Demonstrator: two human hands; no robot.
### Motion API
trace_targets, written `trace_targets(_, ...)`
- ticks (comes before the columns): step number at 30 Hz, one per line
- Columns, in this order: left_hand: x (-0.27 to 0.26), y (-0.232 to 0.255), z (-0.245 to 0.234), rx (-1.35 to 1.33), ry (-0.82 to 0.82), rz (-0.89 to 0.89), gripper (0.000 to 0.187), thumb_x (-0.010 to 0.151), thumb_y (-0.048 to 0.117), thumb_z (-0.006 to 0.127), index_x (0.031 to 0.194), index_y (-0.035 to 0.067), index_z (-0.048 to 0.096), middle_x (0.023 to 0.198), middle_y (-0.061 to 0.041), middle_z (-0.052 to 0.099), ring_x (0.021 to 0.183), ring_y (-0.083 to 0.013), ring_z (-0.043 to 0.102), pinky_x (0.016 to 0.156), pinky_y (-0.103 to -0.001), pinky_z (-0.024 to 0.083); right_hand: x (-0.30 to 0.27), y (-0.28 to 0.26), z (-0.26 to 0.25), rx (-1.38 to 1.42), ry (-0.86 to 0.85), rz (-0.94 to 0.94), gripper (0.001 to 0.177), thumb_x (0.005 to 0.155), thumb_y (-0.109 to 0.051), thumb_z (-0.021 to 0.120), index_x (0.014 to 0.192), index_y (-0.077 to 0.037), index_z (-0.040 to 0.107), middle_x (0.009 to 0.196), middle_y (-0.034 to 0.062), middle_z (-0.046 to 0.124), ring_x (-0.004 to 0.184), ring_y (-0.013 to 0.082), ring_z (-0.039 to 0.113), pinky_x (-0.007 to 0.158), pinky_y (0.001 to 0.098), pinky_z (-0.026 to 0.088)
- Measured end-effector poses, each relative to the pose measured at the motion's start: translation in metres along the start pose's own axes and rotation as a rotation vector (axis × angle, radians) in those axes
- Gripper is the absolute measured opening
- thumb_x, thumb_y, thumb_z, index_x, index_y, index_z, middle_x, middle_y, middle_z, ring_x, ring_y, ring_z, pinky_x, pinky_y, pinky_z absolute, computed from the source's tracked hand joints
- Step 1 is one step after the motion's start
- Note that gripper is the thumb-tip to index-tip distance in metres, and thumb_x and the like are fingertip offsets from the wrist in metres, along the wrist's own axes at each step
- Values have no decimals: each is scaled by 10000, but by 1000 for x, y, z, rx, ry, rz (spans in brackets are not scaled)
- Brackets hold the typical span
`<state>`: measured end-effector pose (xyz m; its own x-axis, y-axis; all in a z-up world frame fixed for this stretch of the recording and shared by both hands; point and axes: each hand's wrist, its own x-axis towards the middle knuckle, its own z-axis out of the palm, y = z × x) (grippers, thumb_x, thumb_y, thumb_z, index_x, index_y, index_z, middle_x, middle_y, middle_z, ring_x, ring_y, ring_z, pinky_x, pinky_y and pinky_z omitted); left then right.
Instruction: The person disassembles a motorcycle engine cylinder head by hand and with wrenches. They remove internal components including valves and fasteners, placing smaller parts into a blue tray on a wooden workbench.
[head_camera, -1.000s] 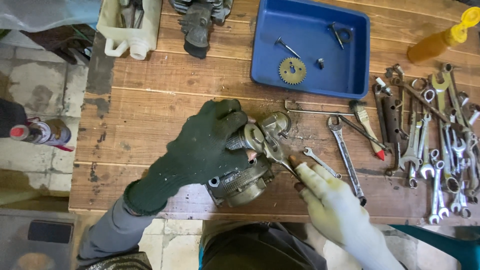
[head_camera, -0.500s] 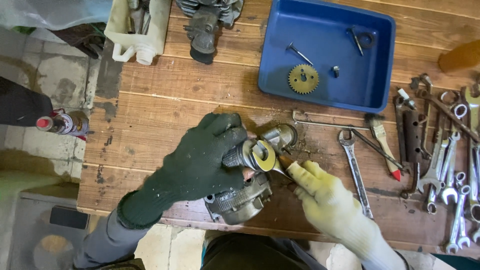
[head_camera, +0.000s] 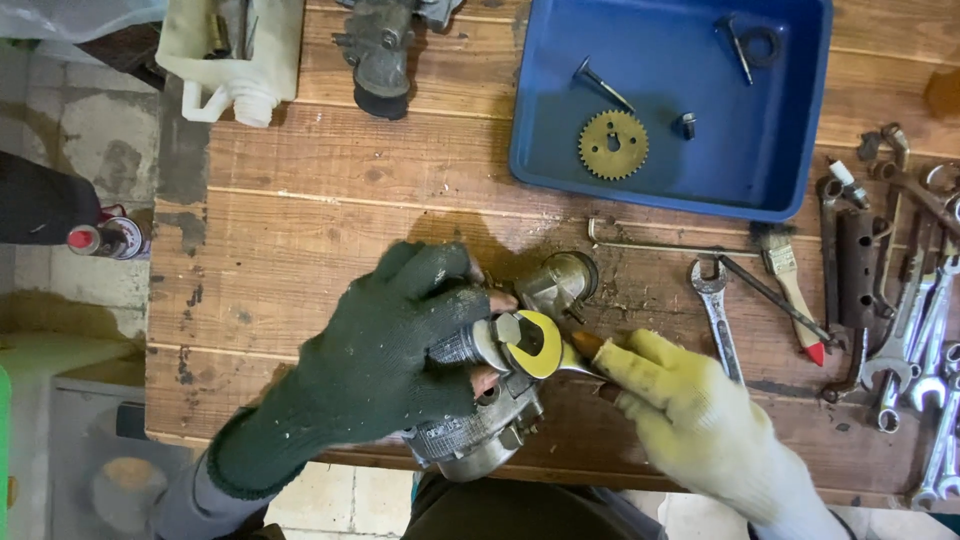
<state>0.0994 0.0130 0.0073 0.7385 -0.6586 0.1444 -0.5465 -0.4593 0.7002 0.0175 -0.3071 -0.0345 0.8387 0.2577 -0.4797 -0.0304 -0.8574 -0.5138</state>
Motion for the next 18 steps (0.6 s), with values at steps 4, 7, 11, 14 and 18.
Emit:
trace_targets(4,1,0,0,48,9,12,595,793,450,826,1275,143,660,1196,-88,545,1023,-355,522,753,-522,502,10,-13,-14,-23,-163,139,628,853,-202,651,1437,-423,591,1086,-74,623,910,211,755,840,349,625)
trace_targets(7,0,-1,1,38,41,34,568,794,428,824,1254,137,664,1182,-80,555,1017,-345,540,775,-499,504,12,-24,-18,-27,-185,105,665,862,-160,613,1467,-428,553,1008,-74,610,842,209,733,742,382,608)
trace_targets(11,0,0,0,22,-3,-2,594,843,470,774,1298,113,640,1212,-82,531,1044,-351,523,789,-523,495,4,-29,-3,-61,-161,162,698,861,-202,595,1491,-476,477,1187,-145,590,962,255,745,851,416,670)
trace_targets(14,2,3,-1,26,6,-11,587,835,443,799,1286,102,643,1187,-81,531,1046,-356,530,793,-511,505,-7,-29,12,-179,-98,102,747,817,-231,608,1498,-470,413,1228,-108,556,850,377,714,723,538,630)
trace_targets(18,4,4,-1,71,19,-15,554,813,430,806,1236,99,668,1173,-102,528,1064,-372,539,813,-524,523,-17,-33,30,-385,-103,156,843,814,-429,617,1546,-514,207,1237,-80,509,725,425,716,606,672,621)
